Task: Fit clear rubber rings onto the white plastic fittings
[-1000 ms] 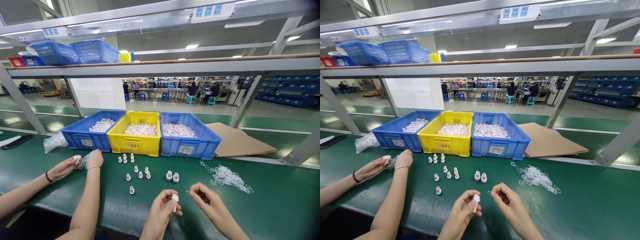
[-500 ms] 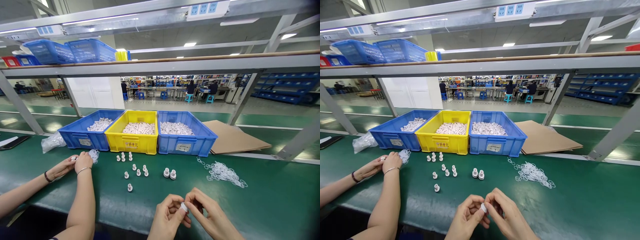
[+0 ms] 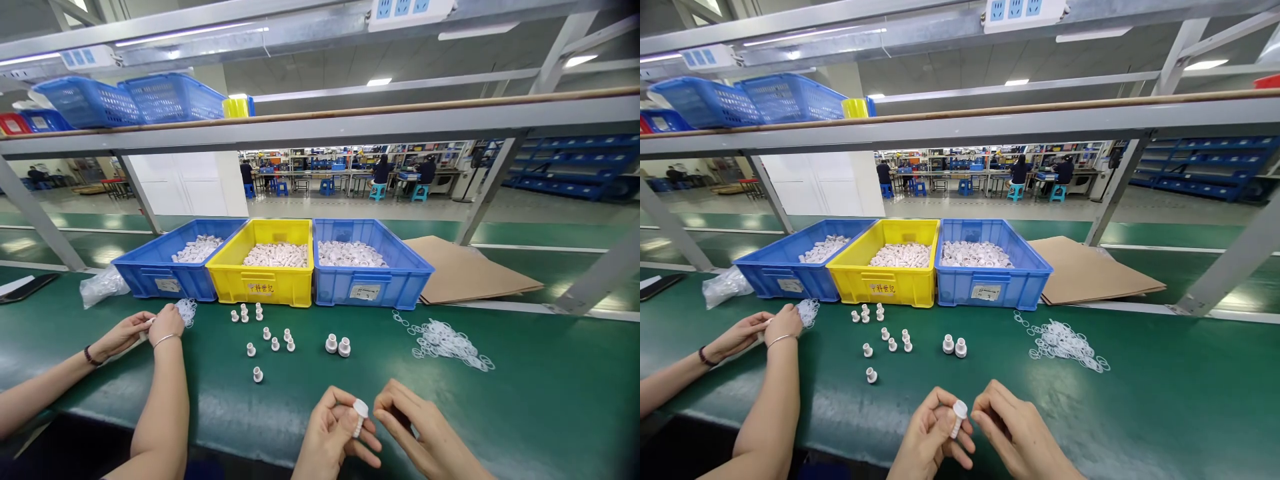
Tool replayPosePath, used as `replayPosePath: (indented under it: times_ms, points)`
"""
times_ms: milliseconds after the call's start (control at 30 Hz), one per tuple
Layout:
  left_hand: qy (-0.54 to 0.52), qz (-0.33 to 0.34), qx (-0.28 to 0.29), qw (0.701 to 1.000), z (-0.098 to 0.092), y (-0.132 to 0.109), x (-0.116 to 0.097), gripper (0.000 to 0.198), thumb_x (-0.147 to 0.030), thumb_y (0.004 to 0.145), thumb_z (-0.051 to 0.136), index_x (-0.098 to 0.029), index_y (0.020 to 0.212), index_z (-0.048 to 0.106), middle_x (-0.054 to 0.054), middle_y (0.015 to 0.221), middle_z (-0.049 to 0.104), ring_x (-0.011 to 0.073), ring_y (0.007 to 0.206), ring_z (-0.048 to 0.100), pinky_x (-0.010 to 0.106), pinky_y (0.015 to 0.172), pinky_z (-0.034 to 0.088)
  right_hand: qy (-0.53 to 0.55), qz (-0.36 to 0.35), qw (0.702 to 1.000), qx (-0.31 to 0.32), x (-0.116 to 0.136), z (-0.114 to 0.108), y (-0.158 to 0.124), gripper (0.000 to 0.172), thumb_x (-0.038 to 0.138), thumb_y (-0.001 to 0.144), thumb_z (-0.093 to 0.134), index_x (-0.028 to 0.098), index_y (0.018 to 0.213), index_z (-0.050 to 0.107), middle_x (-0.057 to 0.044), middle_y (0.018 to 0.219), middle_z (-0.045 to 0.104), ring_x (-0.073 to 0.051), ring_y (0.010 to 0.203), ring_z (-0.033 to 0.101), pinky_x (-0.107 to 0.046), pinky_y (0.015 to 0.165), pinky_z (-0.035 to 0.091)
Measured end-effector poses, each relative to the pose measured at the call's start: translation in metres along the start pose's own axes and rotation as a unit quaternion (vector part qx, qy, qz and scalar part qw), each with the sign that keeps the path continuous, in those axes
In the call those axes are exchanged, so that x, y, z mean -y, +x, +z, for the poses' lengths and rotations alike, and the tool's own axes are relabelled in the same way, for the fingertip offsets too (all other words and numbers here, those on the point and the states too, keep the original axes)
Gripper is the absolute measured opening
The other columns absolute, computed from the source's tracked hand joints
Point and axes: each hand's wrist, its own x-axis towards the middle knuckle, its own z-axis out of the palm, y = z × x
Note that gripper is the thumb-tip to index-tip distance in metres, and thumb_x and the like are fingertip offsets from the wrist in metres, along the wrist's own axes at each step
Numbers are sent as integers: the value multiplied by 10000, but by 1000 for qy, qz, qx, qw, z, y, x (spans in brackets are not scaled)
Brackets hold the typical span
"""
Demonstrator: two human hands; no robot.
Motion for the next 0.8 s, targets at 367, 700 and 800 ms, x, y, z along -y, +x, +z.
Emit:
replayPosePath:
  times_ms: [367, 700, 800]
  points:
    - [-91, -23, 98, 991, 2, 4, 14, 525, -557, 869, 768, -170, 965, 427, 60, 793, 694, 139, 618, 692, 203, 545, 584, 131, 58, 989, 46, 17, -4, 3, 238, 453, 1041, 520, 274, 1025, 675, 3, 856, 592, -158, 764, 587, -266, 684, 431]
    - [-109, -18, 66, 992, -2, 2, 16, 438, -472, 864, 804, -140, 945, 529, 45, 789, 654, 89, 590, 613, 182, 546, 529, 107, 47, 993, 11, 16, -5, 1, 255, 473, 1036, 531, 276, 984, 684, -2, 841, 581, -162, 742, 553, -265, 658, 414]
    - [-159, -21, 91, 983, -2, 3, 23, 417, -474, 888, 773, -136, 917, 531, 44, 730, 649, 84, 529, 593, 159, 488, 505, 97, 27, 995, 5, 14, -4, 0, 269, 445, 1055, 497, 271, 972, 685, -12, 842, 586, -164, 720, 544, -270, 652, 418]
